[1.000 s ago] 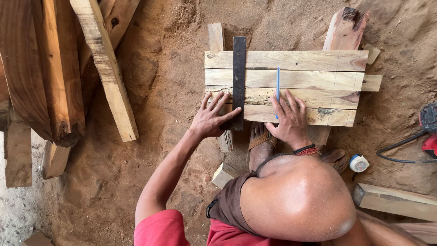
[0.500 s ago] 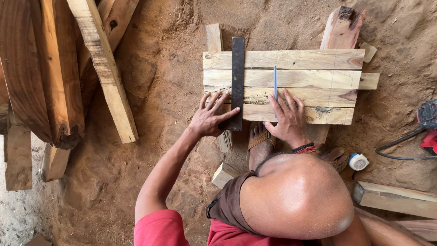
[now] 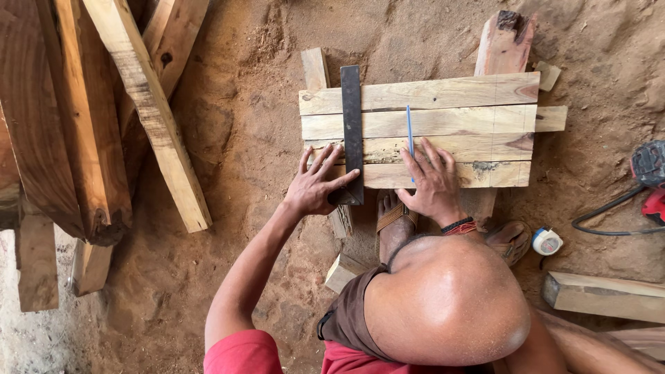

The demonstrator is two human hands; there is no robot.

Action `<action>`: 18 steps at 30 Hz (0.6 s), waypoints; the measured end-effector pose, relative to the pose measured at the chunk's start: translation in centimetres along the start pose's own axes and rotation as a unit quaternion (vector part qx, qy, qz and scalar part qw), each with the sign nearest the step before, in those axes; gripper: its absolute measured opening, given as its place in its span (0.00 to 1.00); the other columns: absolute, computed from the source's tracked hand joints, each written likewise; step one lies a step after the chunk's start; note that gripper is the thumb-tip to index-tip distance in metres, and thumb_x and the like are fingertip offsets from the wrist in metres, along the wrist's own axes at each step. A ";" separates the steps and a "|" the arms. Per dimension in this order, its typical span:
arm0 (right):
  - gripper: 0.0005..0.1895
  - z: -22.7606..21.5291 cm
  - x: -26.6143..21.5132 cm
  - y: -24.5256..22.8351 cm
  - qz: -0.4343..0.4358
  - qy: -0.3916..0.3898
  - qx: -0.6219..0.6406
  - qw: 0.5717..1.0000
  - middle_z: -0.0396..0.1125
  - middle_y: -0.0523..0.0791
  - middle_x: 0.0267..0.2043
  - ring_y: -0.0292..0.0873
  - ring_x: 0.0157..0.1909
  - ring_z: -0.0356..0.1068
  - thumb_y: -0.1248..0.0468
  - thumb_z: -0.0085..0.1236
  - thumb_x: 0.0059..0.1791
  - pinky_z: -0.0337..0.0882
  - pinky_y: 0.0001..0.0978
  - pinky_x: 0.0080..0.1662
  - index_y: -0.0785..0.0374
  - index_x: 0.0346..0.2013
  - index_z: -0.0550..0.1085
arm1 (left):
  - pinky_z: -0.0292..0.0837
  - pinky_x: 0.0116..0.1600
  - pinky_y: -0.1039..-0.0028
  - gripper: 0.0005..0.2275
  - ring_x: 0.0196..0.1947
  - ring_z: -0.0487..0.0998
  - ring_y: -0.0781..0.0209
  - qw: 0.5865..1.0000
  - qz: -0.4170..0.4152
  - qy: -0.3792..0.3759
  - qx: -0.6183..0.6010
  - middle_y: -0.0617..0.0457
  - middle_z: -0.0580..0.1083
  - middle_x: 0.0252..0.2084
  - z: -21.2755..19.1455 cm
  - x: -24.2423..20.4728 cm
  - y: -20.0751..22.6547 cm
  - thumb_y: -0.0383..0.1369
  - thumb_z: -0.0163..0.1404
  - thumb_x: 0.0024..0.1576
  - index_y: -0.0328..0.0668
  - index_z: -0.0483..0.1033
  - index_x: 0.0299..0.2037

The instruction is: The person uses a metal ruler and a blue pen to draw straight lines on several wooden planks arranged on a small wooden stand. They repeatedly reposition the ruler and mark multiple lines across the planks.

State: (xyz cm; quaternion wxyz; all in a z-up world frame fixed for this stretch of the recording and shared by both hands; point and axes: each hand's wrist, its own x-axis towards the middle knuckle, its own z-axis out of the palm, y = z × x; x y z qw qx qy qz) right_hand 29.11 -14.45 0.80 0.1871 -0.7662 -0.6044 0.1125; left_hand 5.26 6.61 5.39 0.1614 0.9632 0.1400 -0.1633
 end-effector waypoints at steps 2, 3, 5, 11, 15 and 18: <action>0.56 -0.3 0.1 -0.1 -0.004 0.011 0.027 1.000 0.54 0.50 0.75 0.55 0.77 0.49 0.45 0.68 0.38 0.45 0.57 0.73 0.58 0.74 0.54 | 0.26 0.76 0.42 0.37 0.78 0.41 0.47 1.000 -0.001 -0.006 0.002 0.47 0.42 0.79 -0.2 0.0 0.2 0.57 0.59 0.48 0.90 0.53 0.69; 0.55 -0.4 0.1 -0.1 -0.001 0.011 0.030 1.000 0.54 0.50 0.76 0.55 0.77 0.50 0.45 0.67 0.38 0.45 0.56 0.73 0.58 0.74 0.55 | 0.26 0.76 0.42 0.37 0.79 0.41 0.47 1.000 -0.003 -0.010 0.009 0.47 0.42 0.79 -0.3 0.0 0.2 0.57 0.59 0.48 0.90 0.53 0.69; 0.54 -0.9 0.1 -0.4 0.004 0.011 0.034 0.999 0.54 0.49 0.76 0.55 0.77 0.50 0.46 0.66 0.39 0.45 0.55 0.73 0.59 0.74 0.55 | 0.26 0.76 0.42 0.37 0.79 0.40 0.47 1.000 -0.002 -0.012 0.012 0.46 0.41 0.79 -0.4 -0.1 0.2 0.57 0.58 0.49 0.90 0.53 0.70; 0.52 -1.7 0.4 -0.9 0.008 0.002 0.019 1.000 0.55 0.49 0.76 0.54 0.76 0.50 0.45 0.66 0.39 0.45 0.54 0.72 0.57 0.73 0.57 | 0.27 0.76 0.40 0.36 0.78 0.41 0.45 1.000 0.010 0.004 -0.002 0.46 0.42 0.79 -0.4 -0.2 0.0 0.58 0.57 0.50 0.87 0.54 0.70; 0.52 -1.5 0.5 -0.9 0.008 0.002 0.014 1.000 0.56 0.49 0.75 0.54 0.77 0.50 0.45 0.66 0.39 0.45 0.54 0.72 0.57 0.73 0.57 | 0.29 0.76 0.40 0.36 0.78 0.42 0.45 1.000 0.017 0.019 0.003 0.46 0.42 0.79 -0.2 -0.2 0.0 0.59 0.57 0.49 0.87 0.55 0.70; 0.52 -1.4 0.3 -0.8 0.008 0.004 0.019 1.000 0.57 0.49 0.74 0.54 0.76 0.50 0.45 0.66 0.39 0.45 0.55 0.73 0.58 0.73 0.57 | 0.29 0.75 0.39 0.37 0.78 0.43 0.45 1.000 0.018 0.019 0.008 0.46 0.43 0.79 0.0 -0.2 -0.1 0.59 0.57 0.49 0.88 0.55 0.70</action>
